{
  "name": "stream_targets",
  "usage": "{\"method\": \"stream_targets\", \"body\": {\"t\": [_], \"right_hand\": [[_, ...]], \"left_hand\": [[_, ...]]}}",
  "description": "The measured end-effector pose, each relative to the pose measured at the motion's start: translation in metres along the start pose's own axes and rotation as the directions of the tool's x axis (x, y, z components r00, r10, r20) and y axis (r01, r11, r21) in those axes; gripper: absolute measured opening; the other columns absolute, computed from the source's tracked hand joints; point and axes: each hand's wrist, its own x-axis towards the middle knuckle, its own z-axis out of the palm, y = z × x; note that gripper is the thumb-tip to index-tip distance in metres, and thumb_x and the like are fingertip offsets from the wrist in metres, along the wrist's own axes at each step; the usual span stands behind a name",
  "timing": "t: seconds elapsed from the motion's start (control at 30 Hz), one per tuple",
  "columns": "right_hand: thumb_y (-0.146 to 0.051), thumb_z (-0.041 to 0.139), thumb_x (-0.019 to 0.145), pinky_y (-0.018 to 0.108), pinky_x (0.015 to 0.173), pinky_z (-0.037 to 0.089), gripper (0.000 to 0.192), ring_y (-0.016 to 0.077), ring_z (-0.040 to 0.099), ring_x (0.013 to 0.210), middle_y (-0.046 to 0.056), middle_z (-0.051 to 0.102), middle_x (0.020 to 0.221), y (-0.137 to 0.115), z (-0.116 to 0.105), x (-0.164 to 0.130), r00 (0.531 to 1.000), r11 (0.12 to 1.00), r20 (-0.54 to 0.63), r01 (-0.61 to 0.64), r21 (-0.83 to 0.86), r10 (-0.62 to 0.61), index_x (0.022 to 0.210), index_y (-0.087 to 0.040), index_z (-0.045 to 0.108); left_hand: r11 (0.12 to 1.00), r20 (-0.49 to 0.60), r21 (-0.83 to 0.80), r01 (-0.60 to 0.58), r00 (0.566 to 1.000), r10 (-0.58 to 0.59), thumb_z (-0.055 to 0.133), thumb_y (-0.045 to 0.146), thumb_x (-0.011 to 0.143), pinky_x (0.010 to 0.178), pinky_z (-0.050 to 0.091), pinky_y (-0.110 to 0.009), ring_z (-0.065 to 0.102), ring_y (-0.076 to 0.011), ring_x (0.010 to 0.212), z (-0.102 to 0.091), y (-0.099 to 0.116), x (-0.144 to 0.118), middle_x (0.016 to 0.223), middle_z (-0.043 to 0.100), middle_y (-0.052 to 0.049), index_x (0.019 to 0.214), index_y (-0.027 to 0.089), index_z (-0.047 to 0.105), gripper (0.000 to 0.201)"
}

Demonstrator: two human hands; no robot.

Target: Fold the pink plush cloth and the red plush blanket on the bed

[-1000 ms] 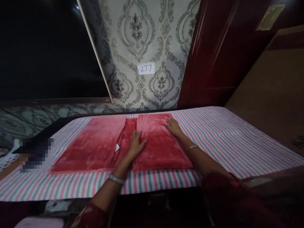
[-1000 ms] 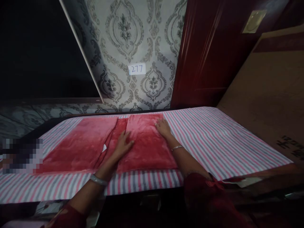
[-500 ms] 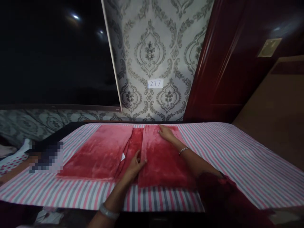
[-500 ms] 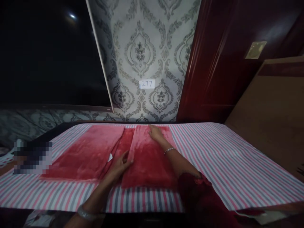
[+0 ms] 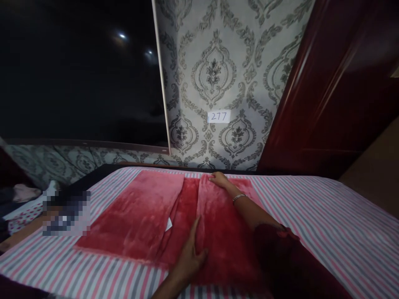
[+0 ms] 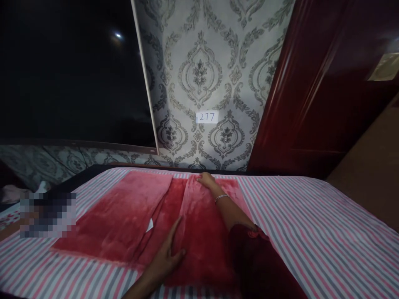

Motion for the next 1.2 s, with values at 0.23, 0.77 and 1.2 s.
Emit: {"method": "stream_targets", "body": {"t": [0.23, 0.77, 1.2], "right_hand": [[-0.028, 0.052, 0.09, 0.023, 0.067, 0.042, 0.023, 0.0164, 0.062, 0.082, 0.003, 0.072, 0.09, -0.013, -0.011, 0.019, 0.993, 0.995, -0.107, 0.054, 0.079, -0.045, 0.095, -0.016, 0.072], [-0.045, 0.048, 0.099, 0.05, 0.12, 0.021, 0.057, 0.0271, 0.028, 0.15, 0.009, 0.037, 0.161, -0.044, 0.024, -0.013, 0.974, 0.961, 0.049, 0.225, -0.163, -0.22, 0.151, -0.023, 0.044], [-0.042, 0.05, 0.098, 0.05, 0.117, 0.028, 0.057, 0.0307, 0.035, 0.146, 0.014, 0.043, 0.156, -0.045, 0.034, -0.022, 0.974, 0.964, 0.082, 0.223, -0.147, -0.213, 0.15, -0.018, 0.045]], "left_hand": [[0.994, -0.063, 0.095, -0.06, 0.996, 0.066, 0.049, 0.012, 0.079, 0.123, 0.027, -0.041, 0.022, -0.0207, 0.153, -0.007, 0.004, -0.008, 0.167, 0.022, -0.005, 0.162, 0.022, 0.015, 0.09], [0.724, 0.122, 0.652, -0.224, 0.974, 0.191, 0.073, 0.047, 0.078, 0.119, 0.017, -0.07, 0.011, -0.0416, 0.153, -0.005, 0.028, 0.007, 0.166, 0.02, -0.013, 0.155, 0.03, 0.037, 0.086], [0.721, 0.112, 0.648, -0.248, 0.966, 0.231, 0.062, 0.051, 0.087, 0.117, 0.027, -0.065, 0.026, -0.0372, 0.151, -0.015, 0.015, -0.011, 0.164, 0.031, -0.009, 0.15, 0.035, 0.045, 0.067]]}}
